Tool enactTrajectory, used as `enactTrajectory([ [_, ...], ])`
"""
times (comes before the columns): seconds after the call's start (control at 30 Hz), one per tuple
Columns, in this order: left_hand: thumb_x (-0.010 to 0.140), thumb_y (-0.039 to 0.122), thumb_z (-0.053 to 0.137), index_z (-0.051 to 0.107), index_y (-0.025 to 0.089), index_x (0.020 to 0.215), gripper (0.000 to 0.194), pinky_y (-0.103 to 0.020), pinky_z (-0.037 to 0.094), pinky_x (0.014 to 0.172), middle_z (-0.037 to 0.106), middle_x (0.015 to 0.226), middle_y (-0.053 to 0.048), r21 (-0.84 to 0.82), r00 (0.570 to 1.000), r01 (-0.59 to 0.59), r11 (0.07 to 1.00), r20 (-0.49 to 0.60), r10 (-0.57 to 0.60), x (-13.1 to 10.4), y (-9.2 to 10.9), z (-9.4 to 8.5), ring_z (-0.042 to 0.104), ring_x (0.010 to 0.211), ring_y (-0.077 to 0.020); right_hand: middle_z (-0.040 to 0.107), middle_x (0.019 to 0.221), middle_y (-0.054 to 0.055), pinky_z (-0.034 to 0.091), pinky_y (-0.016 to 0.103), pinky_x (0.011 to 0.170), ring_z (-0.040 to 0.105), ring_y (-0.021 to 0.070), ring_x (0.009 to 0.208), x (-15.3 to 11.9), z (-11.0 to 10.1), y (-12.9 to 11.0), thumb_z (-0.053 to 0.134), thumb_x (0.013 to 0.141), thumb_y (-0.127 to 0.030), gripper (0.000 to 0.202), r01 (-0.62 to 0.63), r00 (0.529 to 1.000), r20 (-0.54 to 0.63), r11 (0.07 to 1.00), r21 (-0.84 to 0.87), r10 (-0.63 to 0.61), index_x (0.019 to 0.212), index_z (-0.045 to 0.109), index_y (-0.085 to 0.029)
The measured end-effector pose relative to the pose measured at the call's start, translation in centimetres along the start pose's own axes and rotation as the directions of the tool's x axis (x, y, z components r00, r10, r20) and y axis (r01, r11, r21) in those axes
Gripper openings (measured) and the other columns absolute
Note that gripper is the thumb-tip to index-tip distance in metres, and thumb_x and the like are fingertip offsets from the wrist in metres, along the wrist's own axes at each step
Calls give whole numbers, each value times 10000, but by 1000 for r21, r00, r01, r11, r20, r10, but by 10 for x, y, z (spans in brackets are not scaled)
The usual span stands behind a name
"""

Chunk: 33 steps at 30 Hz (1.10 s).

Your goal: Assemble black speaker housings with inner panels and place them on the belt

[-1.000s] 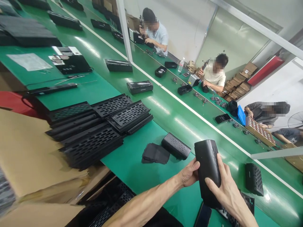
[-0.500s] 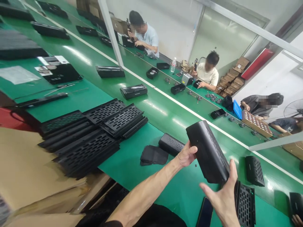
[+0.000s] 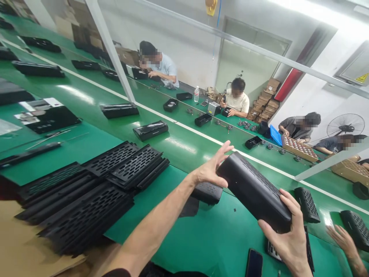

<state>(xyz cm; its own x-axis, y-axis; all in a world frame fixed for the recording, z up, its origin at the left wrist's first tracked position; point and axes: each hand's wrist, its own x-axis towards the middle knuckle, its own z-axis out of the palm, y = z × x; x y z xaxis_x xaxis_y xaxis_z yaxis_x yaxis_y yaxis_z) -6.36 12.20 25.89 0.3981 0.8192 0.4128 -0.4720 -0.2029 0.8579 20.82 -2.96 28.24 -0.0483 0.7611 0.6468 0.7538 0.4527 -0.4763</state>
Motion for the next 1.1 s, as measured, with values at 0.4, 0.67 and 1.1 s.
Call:
enactTrajectory([
  [0.4,615,394,900,585,237,1388,849,-391,489,966,673,1205,-66,0,973,187,982,-137,-186,-44,-33,26,626,1063,-304,546,1476,152,542,487,971,610,383,1254,-11,-19,35,718,834,-614,787,-448,866,304,887,114,398,1493,436,-288],
  [0.67,799,783,613,679,189,1258,755,-537,534,917,697,1292,-193,-730,720,484,483,19,-693,-123,-135,102,624,1213,-417,578,1426,188,570,539,932,613,393,1249,-63,46,26,738,765,-623,1054,-546,835,256,796,263,488,1617,238,-259],
  [1.1,654,448,889,572,246,1431,863,-467,352,1175,468,1519,-126,240,968,252,937,-43,-249,-90,-53,52,447,1383,-394,569,1450,138,360,668,1148,527,424,1339,-48,0,21,805,713,-301,934,-75,853,485,964,-255,195,1563,417,-292],
])
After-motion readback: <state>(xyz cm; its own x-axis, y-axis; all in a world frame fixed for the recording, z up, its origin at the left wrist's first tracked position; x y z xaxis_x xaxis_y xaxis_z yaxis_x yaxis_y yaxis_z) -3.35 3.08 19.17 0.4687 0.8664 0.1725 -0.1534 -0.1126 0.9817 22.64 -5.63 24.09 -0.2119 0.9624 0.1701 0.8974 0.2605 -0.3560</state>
